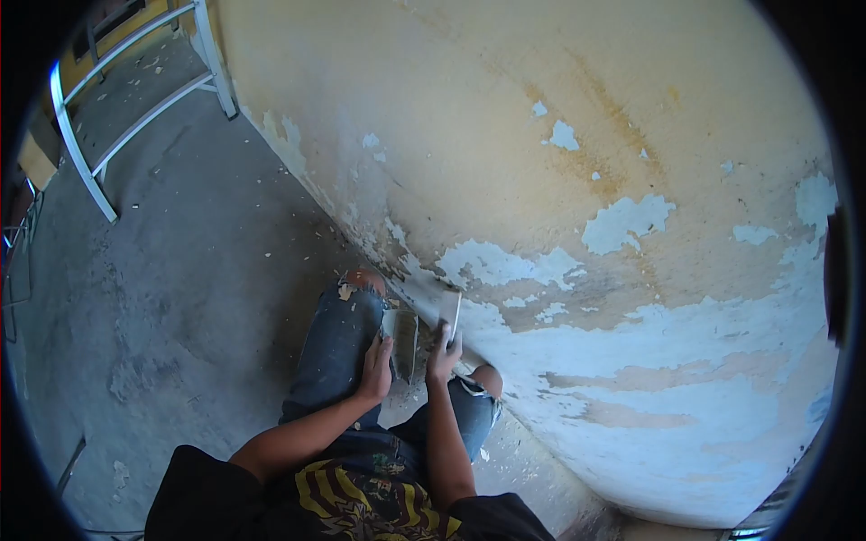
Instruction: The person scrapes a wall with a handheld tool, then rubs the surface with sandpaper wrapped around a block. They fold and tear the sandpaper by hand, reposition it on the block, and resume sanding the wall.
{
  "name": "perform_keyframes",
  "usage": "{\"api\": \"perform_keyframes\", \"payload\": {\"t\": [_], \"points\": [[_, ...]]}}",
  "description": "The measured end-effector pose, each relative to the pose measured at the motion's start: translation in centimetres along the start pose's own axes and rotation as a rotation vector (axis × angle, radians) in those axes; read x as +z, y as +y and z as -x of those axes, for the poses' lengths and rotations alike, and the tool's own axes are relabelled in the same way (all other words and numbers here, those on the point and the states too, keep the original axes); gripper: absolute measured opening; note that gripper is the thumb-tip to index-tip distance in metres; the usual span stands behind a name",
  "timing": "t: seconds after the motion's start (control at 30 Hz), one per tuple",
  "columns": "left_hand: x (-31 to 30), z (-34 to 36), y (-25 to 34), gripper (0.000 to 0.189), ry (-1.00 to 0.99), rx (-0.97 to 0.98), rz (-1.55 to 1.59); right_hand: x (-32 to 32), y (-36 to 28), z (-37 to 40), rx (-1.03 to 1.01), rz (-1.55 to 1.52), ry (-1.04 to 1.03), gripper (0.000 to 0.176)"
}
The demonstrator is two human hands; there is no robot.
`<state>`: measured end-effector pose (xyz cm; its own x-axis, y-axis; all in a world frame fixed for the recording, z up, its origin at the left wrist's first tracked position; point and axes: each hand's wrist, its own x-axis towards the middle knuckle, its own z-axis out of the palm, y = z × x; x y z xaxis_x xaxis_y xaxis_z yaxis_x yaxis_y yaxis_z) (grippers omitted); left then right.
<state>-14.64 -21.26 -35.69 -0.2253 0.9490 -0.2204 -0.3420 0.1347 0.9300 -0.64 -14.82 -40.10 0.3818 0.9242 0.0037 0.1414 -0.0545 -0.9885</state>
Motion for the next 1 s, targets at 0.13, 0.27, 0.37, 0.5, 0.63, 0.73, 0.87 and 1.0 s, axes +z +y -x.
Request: {"api": "perform_keyframes", "payload": {"t": [0.13, 0.27, 0.37, 0.5, 0.63, 0.73, 0.87, 1.0], "points": [[0.1, 0.7, 0.2, 0.043, 0.003, -0.070, 0.015, 0.3, 0.7, 2.1, 0.136, -0.010, 0.133, 0.038], [-0.1, 0.5, -1.2, 0.042, -0.011, 0.050, -0.052, 0.2, 0.2, 1.6, 0.136, -0.070, 0.084, 0.040], [-0.2, -0.1, -2.8, 0.042, -0.015, 0.056, -0.032, -0.4, -0.3, 1.3, 0.062, -0.020, 0.059, 0.039], [0.5, 0.0, -0.4, 0.043, 0.022, -0.012, -0.009, -0.6, -0.3, 0.7, 0.050, 0.051, 0.035, 0.038], [0.0, 0.3, -1.7, 0.044, -0.018, 0.119, -0.183, -1.9, 3.8, 0.4, 0.117, 0.035, 0.132, 0.041], [0.4, -0.2, -1.6, 0.045, -0.019, 0.115, -0.131, -3.3, 7.2, 0.1, 0.116, 0.168, 0.137, 0.043], [0.1, 0.0, -2.5, 0.046, 0.004, 0.039, -0.151, -0.8, 5.9, -2.6, 0.014, 0.127, 0.022, 0.043], [0.2, -0.1, -1.5, 0.048, -0.044, -0.091, 0.014, 1.7, 1.8, -1.9, 0.048, -0.010, 0.049, 0.039]]}}
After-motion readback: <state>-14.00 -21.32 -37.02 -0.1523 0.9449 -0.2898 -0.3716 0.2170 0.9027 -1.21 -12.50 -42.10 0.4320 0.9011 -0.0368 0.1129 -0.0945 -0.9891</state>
